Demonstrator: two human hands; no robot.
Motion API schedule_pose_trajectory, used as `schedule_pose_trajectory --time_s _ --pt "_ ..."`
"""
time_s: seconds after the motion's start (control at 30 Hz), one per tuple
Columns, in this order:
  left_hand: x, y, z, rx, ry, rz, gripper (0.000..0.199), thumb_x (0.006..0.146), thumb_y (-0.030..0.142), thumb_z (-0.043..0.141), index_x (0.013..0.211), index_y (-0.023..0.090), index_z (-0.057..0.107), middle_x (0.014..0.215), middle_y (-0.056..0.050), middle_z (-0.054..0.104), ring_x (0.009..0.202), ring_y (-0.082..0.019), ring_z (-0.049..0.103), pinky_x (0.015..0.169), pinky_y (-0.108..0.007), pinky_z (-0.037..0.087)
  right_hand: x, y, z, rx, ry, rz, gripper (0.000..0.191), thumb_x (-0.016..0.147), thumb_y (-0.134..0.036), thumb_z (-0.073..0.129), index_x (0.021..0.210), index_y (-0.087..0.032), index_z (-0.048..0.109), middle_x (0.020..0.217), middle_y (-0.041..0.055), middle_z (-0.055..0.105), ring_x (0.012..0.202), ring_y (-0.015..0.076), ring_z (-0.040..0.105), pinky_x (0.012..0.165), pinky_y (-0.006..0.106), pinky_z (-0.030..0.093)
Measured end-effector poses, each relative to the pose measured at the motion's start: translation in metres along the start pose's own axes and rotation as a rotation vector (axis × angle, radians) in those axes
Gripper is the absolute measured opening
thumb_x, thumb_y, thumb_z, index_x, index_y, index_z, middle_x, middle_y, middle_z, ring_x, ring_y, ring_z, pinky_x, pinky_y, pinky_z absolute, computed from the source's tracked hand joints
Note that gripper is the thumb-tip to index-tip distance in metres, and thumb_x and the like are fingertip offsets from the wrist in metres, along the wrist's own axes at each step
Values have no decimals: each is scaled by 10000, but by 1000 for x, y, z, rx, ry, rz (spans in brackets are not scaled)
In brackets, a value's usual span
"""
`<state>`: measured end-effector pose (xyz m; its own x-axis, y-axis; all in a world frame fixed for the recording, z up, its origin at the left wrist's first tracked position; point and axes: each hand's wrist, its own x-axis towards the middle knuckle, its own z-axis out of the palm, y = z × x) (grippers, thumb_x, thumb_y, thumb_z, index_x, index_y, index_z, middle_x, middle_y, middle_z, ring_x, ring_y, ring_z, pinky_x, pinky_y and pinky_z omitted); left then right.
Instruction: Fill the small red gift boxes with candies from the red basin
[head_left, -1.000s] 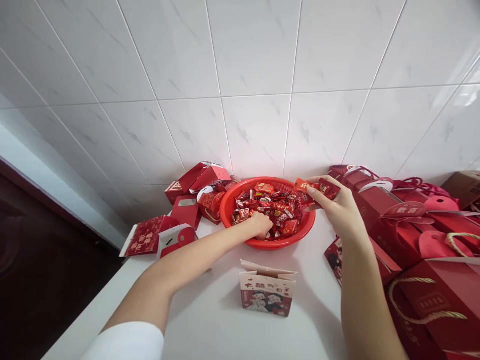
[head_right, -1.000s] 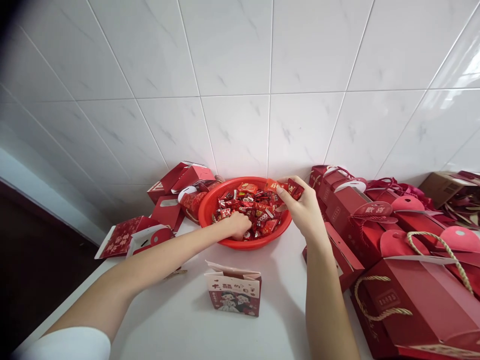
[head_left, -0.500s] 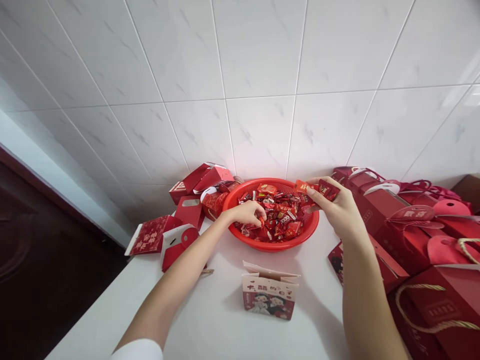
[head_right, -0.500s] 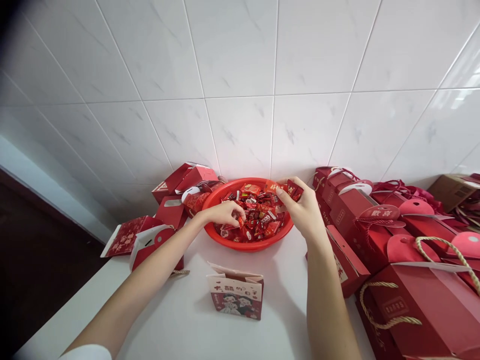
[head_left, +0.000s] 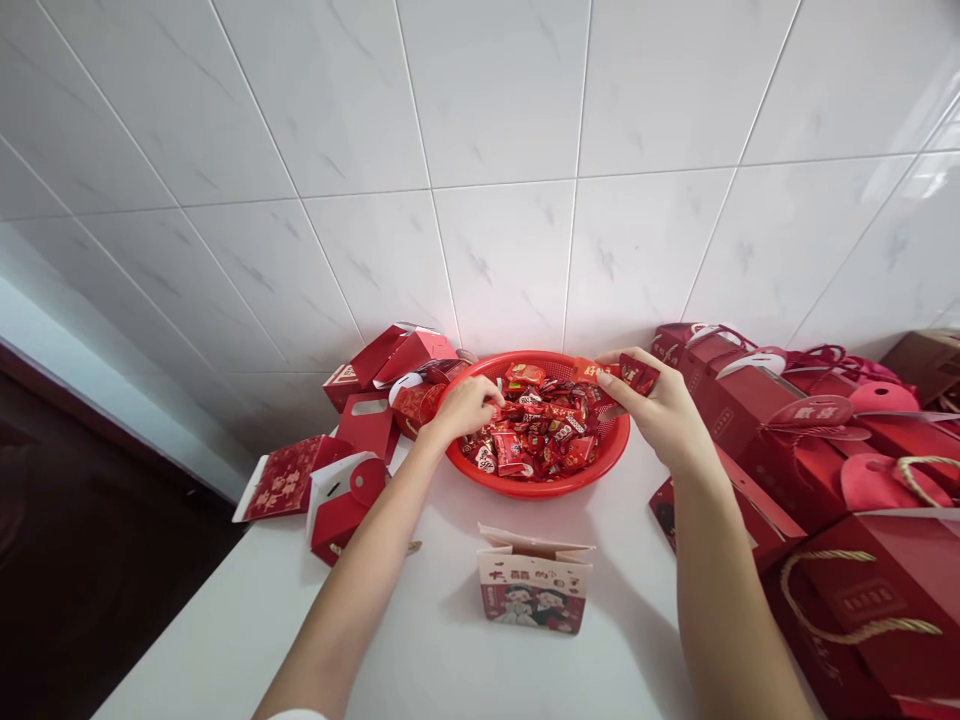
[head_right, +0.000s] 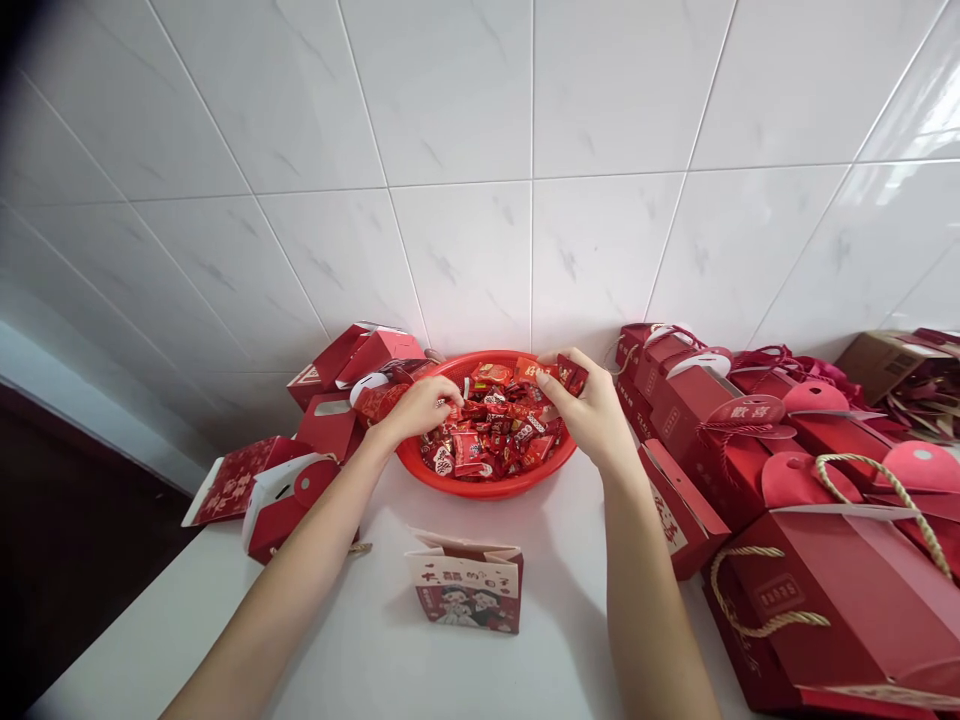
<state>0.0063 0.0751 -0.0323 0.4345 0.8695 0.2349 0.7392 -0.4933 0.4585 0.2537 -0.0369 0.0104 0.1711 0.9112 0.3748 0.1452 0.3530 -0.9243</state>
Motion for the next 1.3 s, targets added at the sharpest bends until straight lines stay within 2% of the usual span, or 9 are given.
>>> schedule_pose_trajectory --time_s 0.1,0.2,0.3,0.47,0.7,0.87,1.0,1.17,1.3 --pt "4 10 -2 139 19 79 351 686 12 510 790 199 788 1153 -68 723 1117 -252 645 1015 -343 487 1 -1 -1 -14 2 -5 480 734 -590 776 971 -179 700 861 65 693 727 195 659 556 286 579" --pt "5 31 7 107 -450 190 337 725 57 543 896 199 796 1003 -40 767 921 -183 702 873 -248 533 1 -1 -2 -29 -6 -8 485 747 -590 766 982 -173 690 850 65 692 721 191 658 567 295 593" --pt "3 55 24 365 -808 180 241 720 185 673 928 202 793 890 -60 781 847 -227 717 792 -280 550 1 -2 -1 -32 -14 -14 486 755 -595 756 982 -172 682 838 60 685 698 185 655 566 302 599" --pt "5 78 45 692 -857 106 283 728 266 696 967 146 787 1072 -198 756 970 -339 718 865 -397 553 1 -3 0 -33 -33 -13 479 761 -596 746 971 -171 673 883 66 685 667 169 643 547 301 600" --pt "18 69 50 555 -1021 6 174 650 259 671 723 125 755 823 -180 753 732 -320 700 720 -405 559 3 0 -3 -35 -23 -21 471 771 -585 743 988 -173 667 850 63 673 704 188 659 560 298 594" --pt "22 56 47 313 -1082 24 90 584 210 676 518 185 620 591 -56 651 596 -232 604 647 -349 501 3 1 -6 -37 -15 -27 469 774 -581 744 990 -171 671 846 66 679 706 194 667 557 296 586" --pt "22 49 47 140 -1079 9 68 575 167 661 583 191 598 551 16 577 547 -173 525 565 -290 416 3 -1 -7 -48 -7 -30 463 770 -578 748 976 -169 676 842 64 687 682 186 662 540 289 578" --pt "24 35 34 -173 -849 173 207 605 296 757 666 178 599 610 47 505 606 -139 463 576 -260 353 2 -4 -8 -32 0 -27 443 766 -560 756 961 -169 683 886 68 701 713 183 663 561 291 601" --pt "20 21 19 -390 -619 152 270 639 364 778 748 158 642 728 28 567 721 -161 530 697 -268 409 2 -4 -8 -24 -3 -35 435 762 -559 758 942 -171 682 886 66 706 719 179 661 586 304 620"
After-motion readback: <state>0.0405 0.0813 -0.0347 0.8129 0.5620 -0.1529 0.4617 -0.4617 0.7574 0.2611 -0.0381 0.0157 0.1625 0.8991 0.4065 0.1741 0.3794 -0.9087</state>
